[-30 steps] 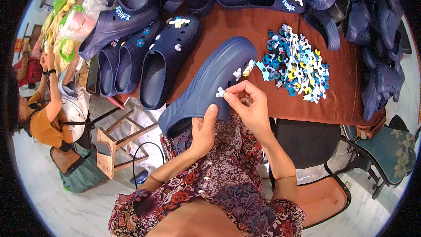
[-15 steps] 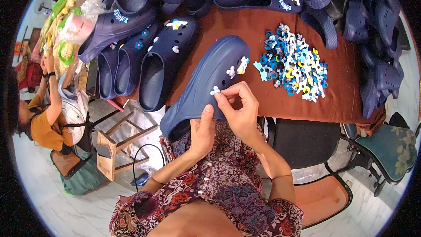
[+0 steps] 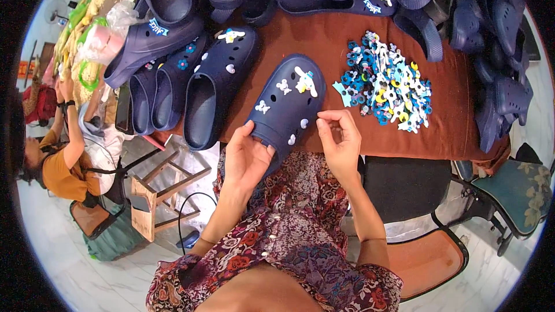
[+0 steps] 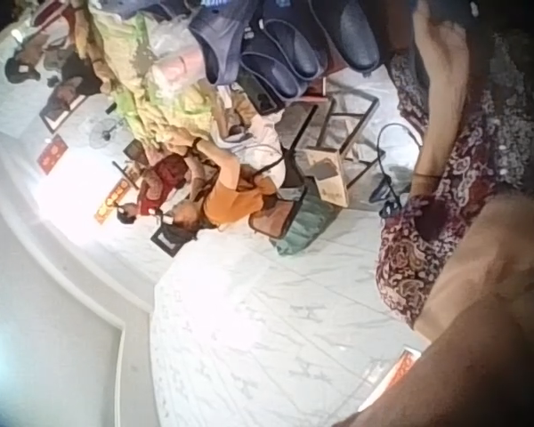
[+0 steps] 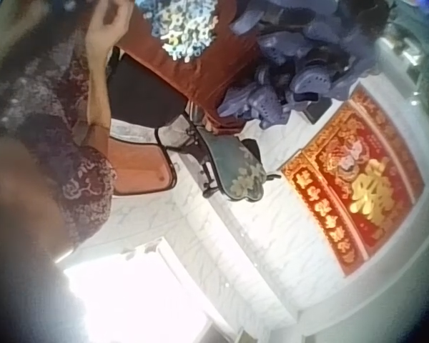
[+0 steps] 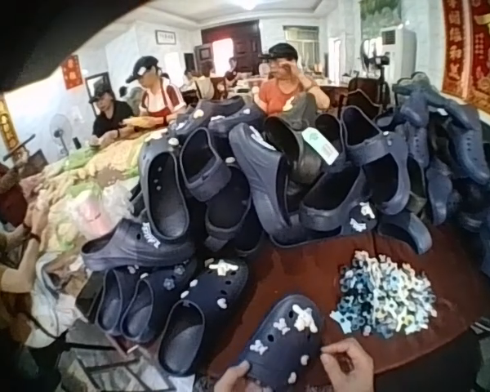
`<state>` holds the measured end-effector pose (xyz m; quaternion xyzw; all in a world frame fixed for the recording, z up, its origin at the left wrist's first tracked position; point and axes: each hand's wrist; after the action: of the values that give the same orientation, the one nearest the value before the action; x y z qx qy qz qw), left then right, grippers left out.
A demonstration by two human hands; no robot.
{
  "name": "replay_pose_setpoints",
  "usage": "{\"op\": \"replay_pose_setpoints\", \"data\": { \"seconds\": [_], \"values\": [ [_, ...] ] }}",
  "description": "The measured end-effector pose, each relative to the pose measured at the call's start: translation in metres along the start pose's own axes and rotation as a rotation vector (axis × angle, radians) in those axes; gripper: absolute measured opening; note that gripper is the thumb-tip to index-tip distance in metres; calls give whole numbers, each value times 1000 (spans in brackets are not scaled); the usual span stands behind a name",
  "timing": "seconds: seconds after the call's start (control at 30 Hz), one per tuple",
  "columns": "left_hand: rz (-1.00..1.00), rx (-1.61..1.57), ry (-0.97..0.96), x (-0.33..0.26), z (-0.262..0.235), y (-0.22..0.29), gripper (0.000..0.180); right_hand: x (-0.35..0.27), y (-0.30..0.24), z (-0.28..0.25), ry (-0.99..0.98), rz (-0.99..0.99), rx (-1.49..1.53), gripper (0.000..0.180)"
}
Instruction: Apply decorative charms and labels to rubber clogs.
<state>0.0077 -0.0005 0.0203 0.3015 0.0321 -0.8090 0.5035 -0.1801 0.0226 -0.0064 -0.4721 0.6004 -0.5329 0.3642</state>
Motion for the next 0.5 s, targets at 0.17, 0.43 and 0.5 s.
{"op": "replay_pose_setpoints", "data": {
  "seconds": [0.17, 0.43, 0.5],
  "values": [
    [-30, -15, 13, 7, -1, 2, 44, 5, 0, 0, -28, -29, -67, 10],
    [-4, -10, 34, 11, -5, 4, 40, 19, -33, 28, -177, -163, -321, 20],
    [-25, -15, 30, 13, -8, 3, 39, 24, -39, 35, -230, -236, -411, 26]
  ]
}}
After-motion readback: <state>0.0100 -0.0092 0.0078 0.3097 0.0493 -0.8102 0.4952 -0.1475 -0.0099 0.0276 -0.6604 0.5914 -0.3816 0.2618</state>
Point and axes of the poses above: each hand's wrist, its own x-axis towards the middle knuckle, its own z-axis out of the palm, y = z × x, and after that the axes turned 3 degrees about -x, right-handed
